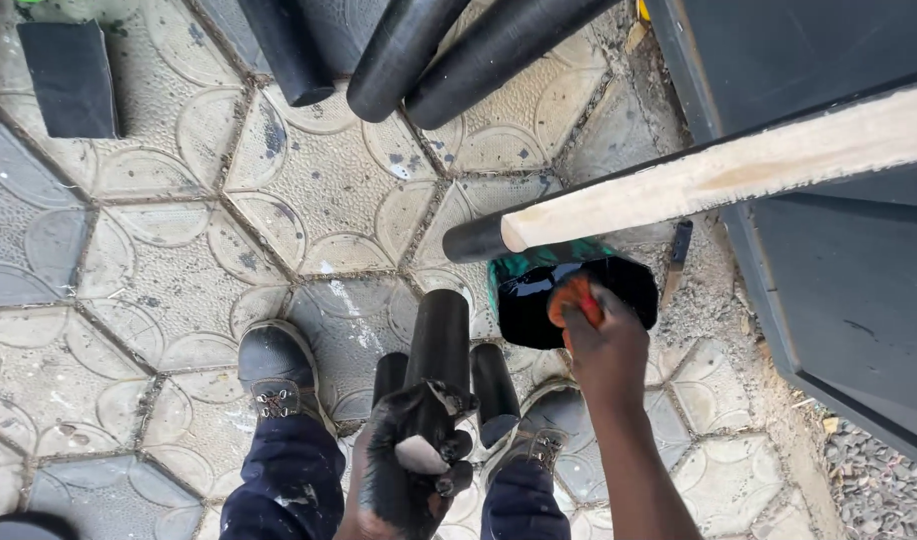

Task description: Painting small cylindrical tubes with black paint using a sponge

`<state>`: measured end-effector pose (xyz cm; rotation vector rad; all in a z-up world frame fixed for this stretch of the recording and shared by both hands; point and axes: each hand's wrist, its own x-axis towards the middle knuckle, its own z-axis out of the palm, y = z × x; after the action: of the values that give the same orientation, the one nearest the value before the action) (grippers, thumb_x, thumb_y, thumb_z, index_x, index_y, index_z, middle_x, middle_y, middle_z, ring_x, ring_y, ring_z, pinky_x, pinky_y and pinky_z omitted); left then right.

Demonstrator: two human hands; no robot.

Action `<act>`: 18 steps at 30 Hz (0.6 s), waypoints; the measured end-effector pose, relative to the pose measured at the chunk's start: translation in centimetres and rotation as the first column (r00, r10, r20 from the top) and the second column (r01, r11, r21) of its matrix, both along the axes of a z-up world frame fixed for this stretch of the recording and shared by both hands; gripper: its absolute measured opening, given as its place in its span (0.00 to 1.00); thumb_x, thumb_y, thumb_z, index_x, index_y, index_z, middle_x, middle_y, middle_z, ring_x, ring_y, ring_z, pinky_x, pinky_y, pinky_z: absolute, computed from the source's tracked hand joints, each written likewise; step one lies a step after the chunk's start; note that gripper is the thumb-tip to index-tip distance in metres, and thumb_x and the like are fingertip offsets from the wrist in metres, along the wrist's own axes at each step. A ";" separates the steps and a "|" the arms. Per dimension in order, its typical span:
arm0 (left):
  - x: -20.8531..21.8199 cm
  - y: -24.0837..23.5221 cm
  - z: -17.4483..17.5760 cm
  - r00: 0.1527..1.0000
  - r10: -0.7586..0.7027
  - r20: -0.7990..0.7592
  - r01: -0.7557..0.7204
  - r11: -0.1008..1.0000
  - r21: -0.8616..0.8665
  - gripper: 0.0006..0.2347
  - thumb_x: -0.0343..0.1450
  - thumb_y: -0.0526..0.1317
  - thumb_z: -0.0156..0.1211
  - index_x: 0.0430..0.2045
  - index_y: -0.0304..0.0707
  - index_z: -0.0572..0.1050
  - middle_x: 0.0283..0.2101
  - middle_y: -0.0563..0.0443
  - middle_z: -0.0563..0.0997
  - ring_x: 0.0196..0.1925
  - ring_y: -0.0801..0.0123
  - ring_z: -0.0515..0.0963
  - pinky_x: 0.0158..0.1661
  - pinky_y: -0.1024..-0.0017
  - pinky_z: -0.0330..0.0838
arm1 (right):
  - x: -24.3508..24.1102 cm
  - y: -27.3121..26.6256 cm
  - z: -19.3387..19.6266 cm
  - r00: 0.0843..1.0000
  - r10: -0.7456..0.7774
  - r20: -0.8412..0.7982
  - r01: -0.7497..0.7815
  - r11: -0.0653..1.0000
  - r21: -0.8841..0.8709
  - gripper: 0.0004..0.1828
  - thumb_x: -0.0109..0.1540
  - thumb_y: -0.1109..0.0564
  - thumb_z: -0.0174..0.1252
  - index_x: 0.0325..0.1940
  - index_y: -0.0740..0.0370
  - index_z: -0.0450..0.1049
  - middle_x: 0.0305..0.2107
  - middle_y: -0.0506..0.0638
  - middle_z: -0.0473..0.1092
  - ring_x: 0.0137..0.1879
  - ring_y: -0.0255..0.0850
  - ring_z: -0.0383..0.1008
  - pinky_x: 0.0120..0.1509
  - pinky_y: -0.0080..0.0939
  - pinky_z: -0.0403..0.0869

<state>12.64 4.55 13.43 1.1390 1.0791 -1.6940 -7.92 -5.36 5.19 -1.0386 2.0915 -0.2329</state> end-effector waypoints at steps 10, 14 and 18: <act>0.6 -0.1 -1.0 0.980 -0.141 0.140 0.137 0.990 0.041 0.25 0.56 0.25 0.54 0.51 0.34 0.73 0.49 0.37 0.79 0.38 0.50 0.75 0.28 0.64 0.67 | -0.5 -2.0 -7.0 0.779 0.537 -0.326 -0.452 0.839 0.302 0.21 0.65 0.43 0.61 0.50 0.61 0.82 0.34 0.60 0.79 0.45 0.58 0.80 0.47 0.59 0.81; 0.3 0.7 -1.9 0.963 -0.189 0.193 0.180 0.982 0.061 0.33 0.51 0.17 0.53 0.55 0.30 0.73 0.55 0.31 0.81 0.44 0.43 0.78 0.33 0.59 0.72 | -1.0 -0.5 -8.1 0.752 0.554 -0.357 -0.499 0.832 0.242 0.21 0.58 0.46 0.60 0.54 0.50 0.80 0.39 0.59 0.79 0.47 0.64 0.78 0.48 0.62 0.75; 0.0 0.6 -2.4 0.981 -0.098 0.166 0.073 0.986 0.151 0.16 0.66 0.38 0.56 0.49 0.47 0.74 0.40 0.37 0.79 0.36 0.46 0.78 0.29 0.57 0.70 | -1.1 -0.9 -6.1 0.970 -0.166 0.177 0.139 0.978 0.154 0.08 0.54 0.52 0.57 0.29 0.56 0.78 0.18 0.44 0.70 0.24 0.32 0.62 0.27 0.35 0.59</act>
<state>12.65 5.16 10.98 1.4161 1.0689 -1.5691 -8.99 -6.25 -0.96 -0.7426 1.9851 -0.2461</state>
